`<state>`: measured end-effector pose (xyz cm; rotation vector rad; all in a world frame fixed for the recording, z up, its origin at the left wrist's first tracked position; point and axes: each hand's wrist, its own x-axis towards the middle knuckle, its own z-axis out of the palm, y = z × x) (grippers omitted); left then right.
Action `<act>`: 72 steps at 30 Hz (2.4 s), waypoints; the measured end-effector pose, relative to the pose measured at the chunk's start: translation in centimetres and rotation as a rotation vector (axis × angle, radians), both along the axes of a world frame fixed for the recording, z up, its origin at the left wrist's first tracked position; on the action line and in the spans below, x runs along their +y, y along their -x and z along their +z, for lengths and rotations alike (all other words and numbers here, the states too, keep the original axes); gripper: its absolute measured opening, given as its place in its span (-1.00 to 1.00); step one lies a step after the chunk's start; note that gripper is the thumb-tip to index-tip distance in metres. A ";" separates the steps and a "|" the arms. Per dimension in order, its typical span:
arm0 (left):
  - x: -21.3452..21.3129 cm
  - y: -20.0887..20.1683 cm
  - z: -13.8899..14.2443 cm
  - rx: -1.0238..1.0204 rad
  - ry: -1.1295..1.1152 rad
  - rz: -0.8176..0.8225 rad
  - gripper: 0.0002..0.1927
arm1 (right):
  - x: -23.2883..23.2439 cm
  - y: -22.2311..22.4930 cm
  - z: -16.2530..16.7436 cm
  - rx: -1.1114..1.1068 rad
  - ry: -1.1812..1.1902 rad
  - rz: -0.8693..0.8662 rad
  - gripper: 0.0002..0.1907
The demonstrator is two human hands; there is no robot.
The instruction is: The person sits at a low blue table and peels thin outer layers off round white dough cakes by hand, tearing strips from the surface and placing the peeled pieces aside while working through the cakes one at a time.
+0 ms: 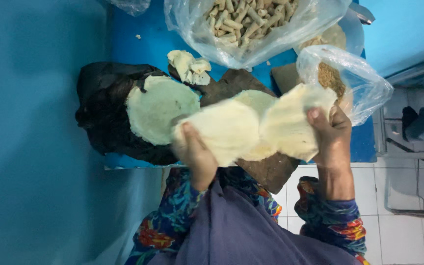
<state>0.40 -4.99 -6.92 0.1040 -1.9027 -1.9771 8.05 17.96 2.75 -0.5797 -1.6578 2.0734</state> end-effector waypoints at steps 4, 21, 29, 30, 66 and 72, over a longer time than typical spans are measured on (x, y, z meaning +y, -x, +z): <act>-3.8 1.5 1.9 0.024 -0.412 0.074 -0.60 | 0.3 0.4 1.8 -0.083 -0.017 0.052 -0.63; -5.4 0.6 5.6 -0.058 0.025 -0.606 -0.70 | -1.5 3.5 -0.2 -0.364 -0.437 0.393 -0.71; -2.8 -0.6 10.2 0.193 0.762 -0.948 -0.65 | -1.3 3.4 0.0 -0.284 -0.520 0.363 -0.68; -2.7 -0.7 10.1 0.192 0.775 -0.951 -0.67 | -1.4 3.3 0.2 -0.277 -0.512 0.362 -0.66; -0.3 -1.8 6.9 -0.255 -0.451 -0.961 -0.51 | -8.4 -0.1 6.6 -0.020 -1.105 0.248 -0.57; 0.3 -1.8 7.9 -0.235 -0.410 -0.989 -0.53 | -7.6 0.2 4.8 -0.157 -0.827 0.273 -0.91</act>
